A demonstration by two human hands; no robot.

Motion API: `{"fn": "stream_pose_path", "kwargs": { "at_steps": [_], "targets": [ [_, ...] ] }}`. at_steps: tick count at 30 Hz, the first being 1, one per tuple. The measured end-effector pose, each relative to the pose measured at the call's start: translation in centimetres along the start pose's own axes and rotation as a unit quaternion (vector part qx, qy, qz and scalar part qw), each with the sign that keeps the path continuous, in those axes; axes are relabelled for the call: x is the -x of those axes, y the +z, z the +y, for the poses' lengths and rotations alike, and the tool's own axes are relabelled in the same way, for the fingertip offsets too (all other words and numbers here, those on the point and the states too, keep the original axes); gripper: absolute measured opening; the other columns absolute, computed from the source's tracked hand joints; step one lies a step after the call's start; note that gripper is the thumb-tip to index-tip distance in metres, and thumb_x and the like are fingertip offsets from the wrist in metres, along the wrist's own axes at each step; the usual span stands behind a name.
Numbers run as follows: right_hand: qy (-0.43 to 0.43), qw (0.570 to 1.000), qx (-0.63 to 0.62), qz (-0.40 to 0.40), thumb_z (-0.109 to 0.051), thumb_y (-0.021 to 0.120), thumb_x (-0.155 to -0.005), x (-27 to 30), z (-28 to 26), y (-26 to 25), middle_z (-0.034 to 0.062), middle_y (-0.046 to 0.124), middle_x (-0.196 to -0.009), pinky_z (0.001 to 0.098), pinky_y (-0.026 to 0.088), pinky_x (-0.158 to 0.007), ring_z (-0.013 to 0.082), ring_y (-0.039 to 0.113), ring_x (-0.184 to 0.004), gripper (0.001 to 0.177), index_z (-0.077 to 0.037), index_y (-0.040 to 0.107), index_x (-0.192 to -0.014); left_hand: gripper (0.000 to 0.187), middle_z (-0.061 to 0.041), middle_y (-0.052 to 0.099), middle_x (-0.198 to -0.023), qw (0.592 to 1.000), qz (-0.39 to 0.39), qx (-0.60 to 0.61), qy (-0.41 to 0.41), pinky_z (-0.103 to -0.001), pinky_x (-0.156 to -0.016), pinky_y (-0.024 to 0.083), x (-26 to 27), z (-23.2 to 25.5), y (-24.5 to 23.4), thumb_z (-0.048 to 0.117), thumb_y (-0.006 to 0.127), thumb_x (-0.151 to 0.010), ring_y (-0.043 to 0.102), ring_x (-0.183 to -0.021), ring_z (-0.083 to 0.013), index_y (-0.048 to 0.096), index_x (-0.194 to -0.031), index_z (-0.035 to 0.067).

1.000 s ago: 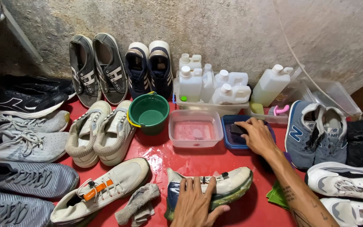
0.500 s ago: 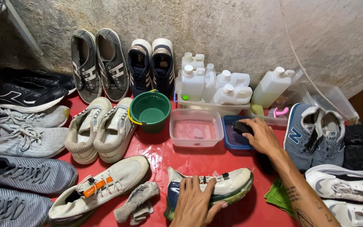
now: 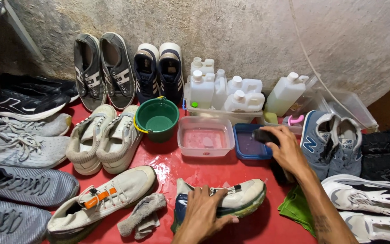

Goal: The person scrubs a white sneaker with a black brush, then wipes it with a cloth. They repeat the process on the sole of the same shoe. The workspace contains multiple shoes, cleaning solutions, and containers.

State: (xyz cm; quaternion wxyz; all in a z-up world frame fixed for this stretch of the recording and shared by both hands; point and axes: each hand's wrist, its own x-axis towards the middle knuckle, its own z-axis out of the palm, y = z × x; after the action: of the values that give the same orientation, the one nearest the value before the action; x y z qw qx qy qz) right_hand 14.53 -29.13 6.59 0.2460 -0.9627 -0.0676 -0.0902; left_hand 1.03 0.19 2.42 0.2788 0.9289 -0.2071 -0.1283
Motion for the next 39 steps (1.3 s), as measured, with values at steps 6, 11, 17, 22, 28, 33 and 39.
{"fn": "stream_pose_path", "kwargs": {
  "at_steps": [6, 11, 17, 22, 28, 33, 39],
  "targets": [
    [-0.038, 0.99, -0.094, -0.102, 0.003, 0.057, -0.086, 8.4, -5.2, -3.6, 0.0054, 0.063, -0.121, 0.0364, 0.042, -0.106, 0.0231, 0.063, -0.12, 0.054, -0.024, 0.072, -0.13, 0.075, -0.029, 0.058, -0.123, 0.997, 0.066, -0.01, 0.047, -0.06, -0.095, 0.034, -0.4, -1.6, 0.7, 0.075, 0.056, -0.09, 0.05, -0.118, -0.0482, 0.055, -0.146, 0.024],
    [-0.033, 0.987, -0.116, -0.107, 0.01, 0.054, -0.079, 12.7, -5.0, -2.9, 0.0048, 0.062, -0.13, 0.0313, 0.043, -0.109, 0.0197, 0.06, -0.131, 0.059, -0.019, 0.075, -0.125, 0.076, -0.028, 0.056, -0.118, 0.994, 0.085, -0.048, 0.057, -0.059, -0.095, 0.034, 0.4, -0.6, 0.1, 0.072, 0.051, -0.094, 0.05, -0.11, -0.048, 0.047, -0.151, 0.023],
    [-0.068, 0.995, -0.073, -0.023, -0.025, 0.081, -0.077, 15.0, -6.3, -0.5, 0.0059, 0.06, -0.138, 0.0442, 0.04, -0.114, 0.0255, 0.058, -0.133, 0.051, -0.022, 0.073, -0.127, 0.108, -0.025, 0.054, -0.115, 0.978, 0.101, -0.163, 0.08, -0.056, -0.089, 0.04, 0.1, -1.3, 2.3, 0.081, 0.078, -0.077, 0.053, -0.102, -0.0422, 0.039, -0.155, 0.018],
    [-0.17, 0.983, -0.014, 0.071, -0.031, 0.081, -0.08, 16.8, -8.3, 1.7, 0.0104, 0.06, -0.137, 0.0564, 0.041, -0.117, 0.0395, 0.047, -0.14, 0.046, -0.024, 0.072, -0.125, 0.109, -0.032, 0.049, -0.134, 0.985, 0.075, -0.147, 0.058, -0.064, -0.1, 0.037, 0.0, -1.5, 2.9, 0.049, 0.099, -0.069, 0.049, -0.121, -0.0491, 0.037, -0.154, 0.019],
    [-0.117, 0.981, -0.001, 0.152, -0.027, 0.082, -0.079, 17.6, -9.0, 2.9, 0.0053, 0.064, -0.129, 0.0513, 0.04, -0.119, 0.0345, 0.051, -0.136, 0.042, -0.023, 0.075, -0.12, 0.108, -0.041, 0.036, -0.147, 0.992, 0.04, -0.109, 0.049, -0.069, -0.111, 0.025, 0.0, -1.9, 3.4, 0.045, 0.097, -0.077, 0.034, -0.137, -0.0581, 0.03, -0.158, 0.018],
    [-0.098, 0.979, 0.01, 0.178, -0.021, 0.082, -0.08, 17.3, -8.9, 2.7, 0.0056, 0.064, -0.129, 0.0478, 0.043, -0.118, 0.0347, 0.054, -0.135, 0.039, -0.021, 0.076, -0.119, 0.101, -0.032, 0.049, -0.131, 0.984, 0.064, -0.153, 0.067, -0.063, -0.099, 0.039, 0.2, -1.6, 2.9, 0.047, 0.096, -0.073, 0.051, -0.116, -0.0458, 0.039, -0.151, 0.016],
    [-0.159, 0.977, 0.01, 0.142, -0.03, 0.082, -0.08, 18.3, -8.6, 3.3, 0.0053, 0.064, -0.13, 0.0529, 0.04, -0.118, 0.0355, 0.05, -0.137, 0.041, -0.027, 0.074, -0.12, 0.097, -0.028, 0.052, -0.123, 0.981, 0.1, -0.142, 0.086, -0.059, -0.09, 0.041, 0.6, -1.6, 2.6, 0.043, 0.096, -0.068, 0.052, -0.103, -0.0416, 0.042, -0.144, 0.017]
  ]
}}
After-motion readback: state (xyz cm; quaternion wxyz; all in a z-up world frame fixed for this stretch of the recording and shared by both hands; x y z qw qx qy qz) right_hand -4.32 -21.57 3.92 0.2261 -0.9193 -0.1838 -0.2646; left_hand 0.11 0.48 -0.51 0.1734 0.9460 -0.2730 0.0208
